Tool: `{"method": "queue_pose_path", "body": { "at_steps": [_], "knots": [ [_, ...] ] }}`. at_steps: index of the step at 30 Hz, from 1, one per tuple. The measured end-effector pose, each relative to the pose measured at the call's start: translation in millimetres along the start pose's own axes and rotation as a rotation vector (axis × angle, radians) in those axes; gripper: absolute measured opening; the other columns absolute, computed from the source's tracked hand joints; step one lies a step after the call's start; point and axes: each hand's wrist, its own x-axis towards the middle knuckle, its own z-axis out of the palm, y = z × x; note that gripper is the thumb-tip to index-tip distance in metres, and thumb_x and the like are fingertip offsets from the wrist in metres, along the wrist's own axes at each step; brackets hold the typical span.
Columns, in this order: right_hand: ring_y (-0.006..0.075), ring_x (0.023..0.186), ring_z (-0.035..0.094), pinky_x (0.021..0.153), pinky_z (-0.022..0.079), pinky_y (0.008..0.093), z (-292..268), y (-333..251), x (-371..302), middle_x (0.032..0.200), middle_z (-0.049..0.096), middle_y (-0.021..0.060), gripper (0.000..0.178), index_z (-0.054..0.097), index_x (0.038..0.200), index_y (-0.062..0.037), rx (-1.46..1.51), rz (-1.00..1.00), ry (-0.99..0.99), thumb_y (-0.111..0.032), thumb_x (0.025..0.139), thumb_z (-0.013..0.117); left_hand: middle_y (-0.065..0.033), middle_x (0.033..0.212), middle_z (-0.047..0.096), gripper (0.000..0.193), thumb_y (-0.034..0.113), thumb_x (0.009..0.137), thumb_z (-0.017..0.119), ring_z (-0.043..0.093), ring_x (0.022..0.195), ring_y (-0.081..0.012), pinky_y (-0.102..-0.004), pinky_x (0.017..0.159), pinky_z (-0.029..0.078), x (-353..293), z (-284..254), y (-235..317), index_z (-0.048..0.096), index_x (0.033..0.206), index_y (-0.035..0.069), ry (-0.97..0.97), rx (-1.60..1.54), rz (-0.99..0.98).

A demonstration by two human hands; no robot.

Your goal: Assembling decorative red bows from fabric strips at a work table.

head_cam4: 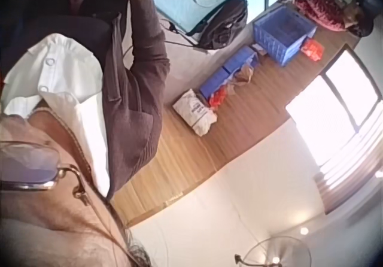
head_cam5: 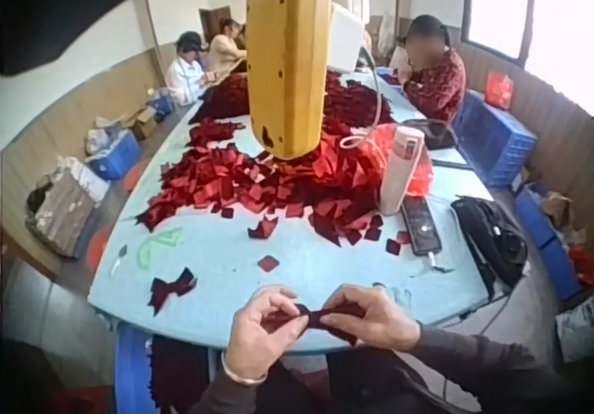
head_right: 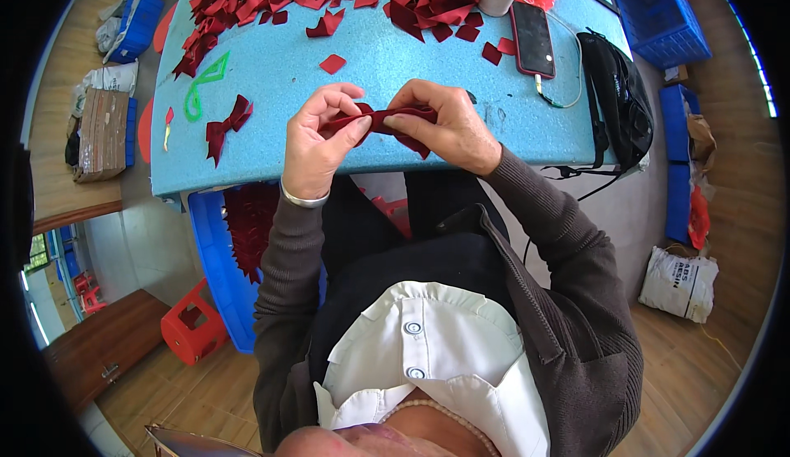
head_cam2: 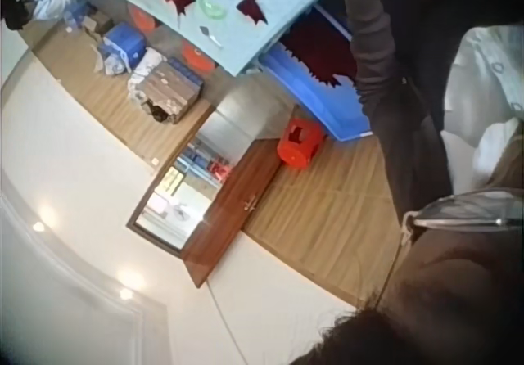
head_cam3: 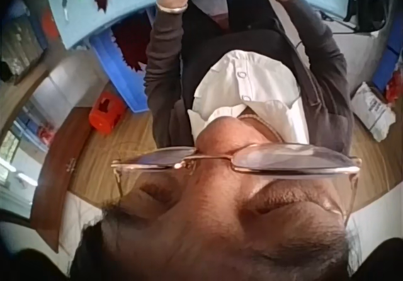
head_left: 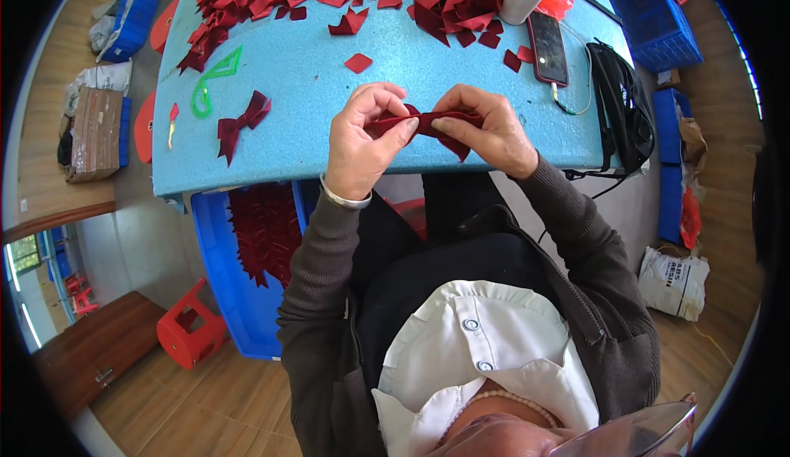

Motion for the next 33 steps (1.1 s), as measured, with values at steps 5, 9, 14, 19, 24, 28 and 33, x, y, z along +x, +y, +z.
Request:
{"method": "queue_pose_path", "body": {
  "at_steps": [5, 9, 14, 19, 24, 28, 33],
  "knots": [
    [0.0054, 0.070, 0.058, 0.061, 0.047, 0.0195, 24, 8, -3, 0.081, 0.064, 0.0032, 0.010, 0.060, 0.096, 0.0023, 0.077, -0.133, 0.163, -0.005, 0.090, 0.062, -0.0106, 0.114, 0.050, 0.017, 0.000, 0.079, 0.072, 0.058, 0.083, -0.0100, -0.0251, 0.072, 0.052, -17, 4, -9, 0.057, 0.087, 0.001, 0.220, 0.181, 0.160],
    [0.0056, 0.071, 0.058, 0.061, 0.047, 0.0202, 49, 13, -5, 0.080, 0.064, 0.0033, 0.010, 0.059, 0.095, 0.0020, 0.186, -0.137, 0.262, -0.005, 0.089, 0.062, -0.0102, 0.111, 0.054, 0.023, 0.003, 0.078, 0.074, 0.059, 0.088, -0.0123, -0.0272, 0.074, 0.054, -33, 1, -14, 0.055, 0.091, 0.001, 0.352, 0.142, 0.228],
    [0.0057, 0.072, 0.059, 0.062, 0.048, 0.0198, 77, 15, -21, 0.080, 0.064, 0.0038, 0.010, 0.059, 0.094, 0.0016, 0.189, -0.182, 0.292, -0.004, 0.088, 0.064, -0.0089, 0.105, 0.060, 0.027, 0.005, 0.081, 0.073, 0.062, 0.089, -0.0141, -0.0277, 0.073, 0.055, -58, -4, -3, 0.054, 0.099, 0.001, 0.233, -0.478, -0.174],
    [0.0059, 0.072, 0.059, 0.063, 0.048, 0.0209, 84, -7, -80, 0.081, 0.064, 0.0041, 0.011, 0.059, 0.094, 0.0013, 0.148, -0.148, 0.237, -0.001, 0.086, 0.066, -0.0084, 0.100, 0.064, 0.021, 0.008, 0.087, 0.066, 0.063, 0.089, -0.0154, -0.0295, 0.073, 0.054, -102, 20, 15, 0.055, 0.104, 0.002, 0.244, -0.415, -0.195],
    [0.0068, 0.071, 0.058, 0.064, 0.048, 0.0233, 77, -8, -91, 0.082, 0.064, 0.0044, 0.010, 0.059, 0.092, 0.0014, 0.076, -0.170, 0.126, -0.002, 0.085, 0.066, -0.0084, 0.096, 0.065, 0.019, 0.009, 0.090, 0.062, 0.063, 0.088, -0.0151, -0.0309, 0.074, 0.053, -113, 19, 9, 0.057, 0.107, 0.002, 0.208, -0.506, -0.193],
    [0.0081, 0.071, 0.058, 0.066, 0.048, 0.0237, 71, 24, -61, 0.082, 0.064, 0.0045, 0.009, 0.060, 0.093, 0.0016, 0.502, -0.031, -0.050, -0.003, 0.086, 0.064, -0.0081, 0.097, 0.065, 0.016, 0.009, 0.091, 0.059, 0.063, 0.087, -0.0147, -0.0298, 0.073, 0.052, -95, -1, -4, 0.057, 0.106, 0.003, 0.095, -0.690, -0.241],
    [0.0096, 0.072, 0.058, 0.068, 0.048, 0.0236, 64, 45, -25, 0.080, 0.063, 0.0041, 0.010, 0.060, 0.094, 0.0014, 0.475, -0.063, -0.100, -0.006, 0.088, 0.062, -0.0085, 0.097, 0.065, 0.017, 0.006, 0.091, 0.059, 0.064, 0.087, -0.0152, -0.0287, 0.074, 0.053, -75, -20, -33, 0.056, 0.108, 0.003, 0.063, -0.742, -0.258]
  ]
}}
